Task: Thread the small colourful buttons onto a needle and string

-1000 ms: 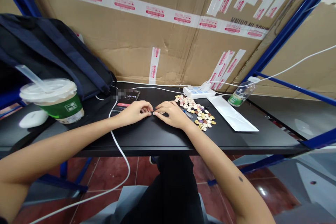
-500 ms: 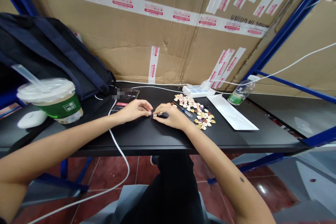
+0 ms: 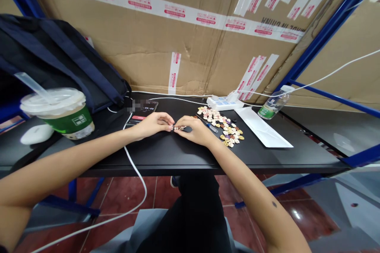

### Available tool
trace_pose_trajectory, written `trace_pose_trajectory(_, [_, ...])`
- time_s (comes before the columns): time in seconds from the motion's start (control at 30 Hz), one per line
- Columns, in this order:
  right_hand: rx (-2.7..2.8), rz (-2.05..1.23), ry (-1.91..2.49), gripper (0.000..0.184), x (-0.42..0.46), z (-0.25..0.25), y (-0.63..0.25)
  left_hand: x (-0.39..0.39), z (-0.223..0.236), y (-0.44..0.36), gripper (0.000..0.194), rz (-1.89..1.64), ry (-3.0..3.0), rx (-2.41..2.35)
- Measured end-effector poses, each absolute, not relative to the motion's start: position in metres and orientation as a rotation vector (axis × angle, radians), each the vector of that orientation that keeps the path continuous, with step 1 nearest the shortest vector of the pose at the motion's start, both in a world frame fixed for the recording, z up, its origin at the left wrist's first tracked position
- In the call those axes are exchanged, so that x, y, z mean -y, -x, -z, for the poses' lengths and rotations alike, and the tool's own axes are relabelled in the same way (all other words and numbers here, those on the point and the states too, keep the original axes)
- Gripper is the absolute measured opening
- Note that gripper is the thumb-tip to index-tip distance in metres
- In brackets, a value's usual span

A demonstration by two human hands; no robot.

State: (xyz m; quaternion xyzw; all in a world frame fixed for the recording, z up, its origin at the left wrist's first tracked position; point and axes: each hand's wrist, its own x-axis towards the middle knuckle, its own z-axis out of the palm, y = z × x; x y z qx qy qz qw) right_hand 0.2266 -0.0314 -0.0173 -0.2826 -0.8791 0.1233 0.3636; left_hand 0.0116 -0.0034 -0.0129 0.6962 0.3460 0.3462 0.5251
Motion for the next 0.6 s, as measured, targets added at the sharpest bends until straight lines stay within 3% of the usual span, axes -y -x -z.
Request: trace_pose_trajectory(0.6, [2.241,-0.310,0.711,0.016,0.0320,0.0175,-0.2258,0.0046,0.0137,-0.0122,0.020,-0.825,-1.664,-0.810])
